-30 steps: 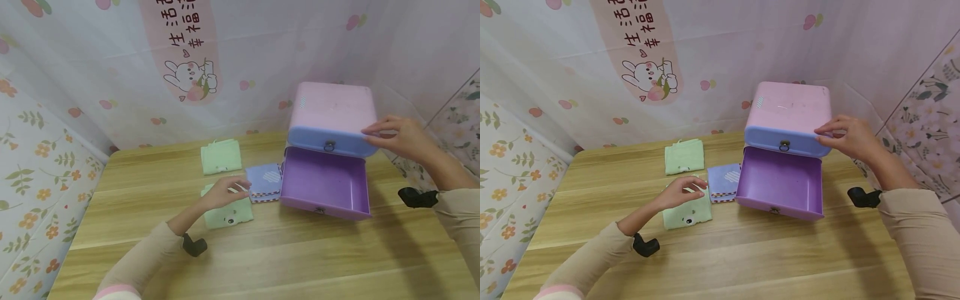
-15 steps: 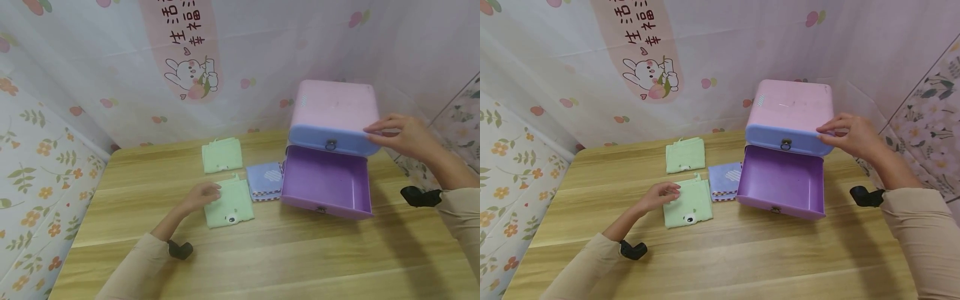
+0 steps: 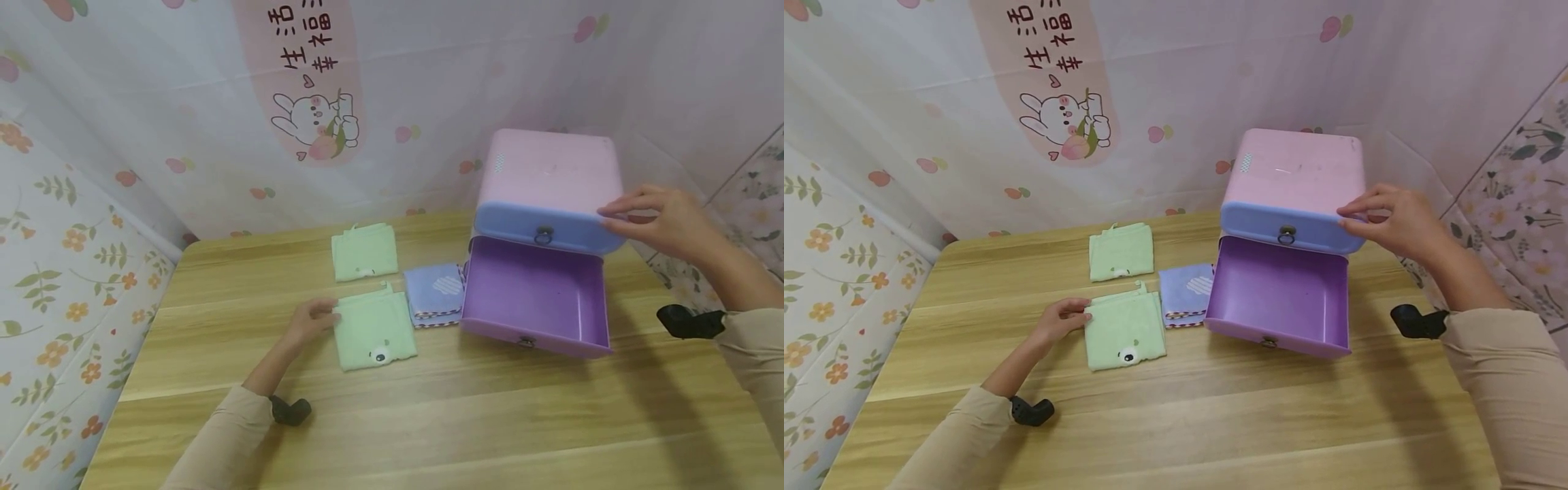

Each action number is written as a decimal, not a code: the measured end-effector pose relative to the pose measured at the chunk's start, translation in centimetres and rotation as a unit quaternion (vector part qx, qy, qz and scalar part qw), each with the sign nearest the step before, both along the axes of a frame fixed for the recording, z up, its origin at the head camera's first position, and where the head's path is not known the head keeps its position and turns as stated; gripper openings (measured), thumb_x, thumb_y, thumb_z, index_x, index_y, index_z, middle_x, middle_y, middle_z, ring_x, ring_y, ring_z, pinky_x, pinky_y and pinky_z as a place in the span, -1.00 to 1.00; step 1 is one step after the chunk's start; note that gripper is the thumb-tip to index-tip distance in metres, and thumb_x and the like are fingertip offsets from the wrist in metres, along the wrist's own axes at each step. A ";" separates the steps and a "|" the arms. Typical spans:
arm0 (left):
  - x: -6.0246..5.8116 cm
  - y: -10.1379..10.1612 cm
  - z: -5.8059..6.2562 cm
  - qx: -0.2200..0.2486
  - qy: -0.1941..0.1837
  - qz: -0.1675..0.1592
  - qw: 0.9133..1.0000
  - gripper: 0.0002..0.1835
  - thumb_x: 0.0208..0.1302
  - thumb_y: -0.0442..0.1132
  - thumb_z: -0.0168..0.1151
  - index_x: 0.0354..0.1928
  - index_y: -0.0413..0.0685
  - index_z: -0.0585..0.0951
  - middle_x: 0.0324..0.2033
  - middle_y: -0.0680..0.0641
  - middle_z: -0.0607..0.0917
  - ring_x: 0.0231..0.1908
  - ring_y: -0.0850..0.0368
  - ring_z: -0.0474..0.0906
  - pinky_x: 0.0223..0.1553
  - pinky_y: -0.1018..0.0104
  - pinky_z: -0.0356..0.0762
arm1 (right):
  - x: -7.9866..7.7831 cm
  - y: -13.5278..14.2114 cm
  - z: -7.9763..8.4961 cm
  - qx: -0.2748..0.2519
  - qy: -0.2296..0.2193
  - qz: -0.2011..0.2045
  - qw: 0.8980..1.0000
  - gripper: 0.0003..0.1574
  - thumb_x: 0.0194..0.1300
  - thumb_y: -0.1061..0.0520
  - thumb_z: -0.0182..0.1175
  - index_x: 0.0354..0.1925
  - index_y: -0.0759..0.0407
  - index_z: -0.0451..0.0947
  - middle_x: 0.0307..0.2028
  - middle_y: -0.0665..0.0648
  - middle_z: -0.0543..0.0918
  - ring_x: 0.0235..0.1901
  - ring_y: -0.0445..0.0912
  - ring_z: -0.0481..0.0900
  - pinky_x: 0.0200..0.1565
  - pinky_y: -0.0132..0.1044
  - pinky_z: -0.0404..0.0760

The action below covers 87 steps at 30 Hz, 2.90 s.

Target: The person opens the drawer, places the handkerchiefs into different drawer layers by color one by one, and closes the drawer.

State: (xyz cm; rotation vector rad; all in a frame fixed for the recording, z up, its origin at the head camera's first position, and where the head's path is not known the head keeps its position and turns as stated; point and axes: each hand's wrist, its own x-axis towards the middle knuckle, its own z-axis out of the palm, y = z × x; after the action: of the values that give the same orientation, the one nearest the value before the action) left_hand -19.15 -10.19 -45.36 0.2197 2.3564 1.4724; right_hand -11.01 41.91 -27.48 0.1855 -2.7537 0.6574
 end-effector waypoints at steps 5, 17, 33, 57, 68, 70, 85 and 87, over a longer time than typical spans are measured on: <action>-0.4 0.3 -0.4 -0.018 0.016 0.014 1.000 -0.63 0.13 -0.29 0.20 -0.02 -0.31 0.48 -0.07 -0.29 0.53 -0.08 -0.14 0.46 -0.08 0.12 0.46 | 0.2 0.1 0.0 0.005 -0.001 -0.006 1.000 -0.78 -0.02 0.21 0.32 -0.30 0.18 0.65 -0.40 -0.44 0.38 -0.42 -0.52 0.30 -0.47 -0.69 0.30; -1.1 1.5 -0.7 -0.056 0.034 0.038 0.997 -0.59 0.05 -0.27 0.27 -0.05 -0.31 0.49 -0.11 -0.28 0.55 -0.11 -0.16 0.48 -0.09 0.11 0.46 | 0.2 0.1 -0.1 0.007 0.002 -0.004 1.000 -0.78 -0.03 0.22 0.32 -0.30 0.17 0.65 -0.40 -0.43 0.39 -0.42 -0.52 0.31 -0.47 -0.69 0.31; -0.9 1.4 -0.2 -0.050 -0.013 0.014 0.999 -0.59 0.16 -0.24 0.15 -0.01 -0.38 0.46 0.00 -0.33 0.47 0.05 -0.19 0.34 0.08 0.00 0.28 | 0.2 -0.2 -0.1 0.000 0.010 0.002 1.000 -0.80 -0.03 0.22 0.32 -0.31 0.15 0.65 -0.39 -0.46 0.38 -0.42 -0.52 0.31 -0.47 -0.69 0.30; -0.1 2.2 -1.1 0.152 -0.142 0.023 0.978 -0.55 0.19 -0.38 0.06 0.14 -0.33 0.32 0.12 -0.26 0.38 0.14 -0.09 0.25 0.16 0.12 0.19 | 0.3 -0.1 -0.1 -0.006 -0.005 -0.011 1.000 -0.76 -0.01 0.20 0.31 -0.27 0.20 0.64 -0.38 -0.45 0.37 -0.37 -0.52 0.29 -0.42 -0.72 0.27; 0.3 2.2 0.3 0.023 -0.026 -0.040 0.999 -0.61 0.32 -0.28 -0.09 0.17 -0.21 0.28 0.13 -0.22 0.34 0.18 -0.13 0.17 0.18 -0.04 0.08 | 0.2 0.1 0.0 -0.004 -0.004 -0.011 1.000 -0.77 0.00 0.20 0.31 -0.27 0.16 0.64 -0.39 -0.45 0.38 -0.40 -0.52 0.30 -0.48 -0.69 0.29; 0.4 2.3 0.6 0.012 -0.027 -0.052 0.998 -0.56 0.30 -0.27 -0.04 0.20 -0.18 0.23 0.15 -0.22 0.33 0.19 -0.13 0.15 0.19 -0.04 0.07 | 0.2 0.1 0.1 -0.007 -0.006 -0.011 1.000 -0.77 0.00 0.20 0.31 -0.27 0.16 0.65 -0.39 -0.44 0.38 -0.41 -0.52 0.30 -0.48 -0.68 0.30; 0.7 2.8 0.6 -0.001 -0.057 -0.033 0.998 -0.51 0.10 -0.27 0.20 0.09 -0.24 0.36 -0.11 -0.18 0.55 -0.08 -0.05 0.46 0.01 0.09 0.37 | 0.4 0.0 0.2 -0.003 -0.015 -0.023 1.000 -0.76 0.00 0.18 0.31 -0.27 0.18 0.64 -0.40 -0.45 0.37 -0.42 -0.51 0.29 -0.50 -0.68 0.29; 0.7 2.7 0.5 -0.001 -0.058 -0.029 0.998 -0.54 0.11 -0.26 0.20 0.07 -0.22 0.39 -0.14 -0.14 0.56 -0.10 -0.01 0.47 0.00 0.11 0.39 | 0.4 0.0 0.2 -0.006 -0.018 -0.025 1.000 -0.76 0.00 0.18 0.31 -0.26 0.18 0.64 -0.40 -0.44 0.37 -0.41 -0.50 0.29 -0.49 -0.69 0.29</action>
State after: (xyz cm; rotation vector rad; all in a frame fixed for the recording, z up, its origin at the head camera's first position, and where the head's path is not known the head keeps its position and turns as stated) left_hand -18.40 -7.53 -44.88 0.1956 2.2417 1.4160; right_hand -10.63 41.88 -27.32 0.1040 -2.7787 0.6712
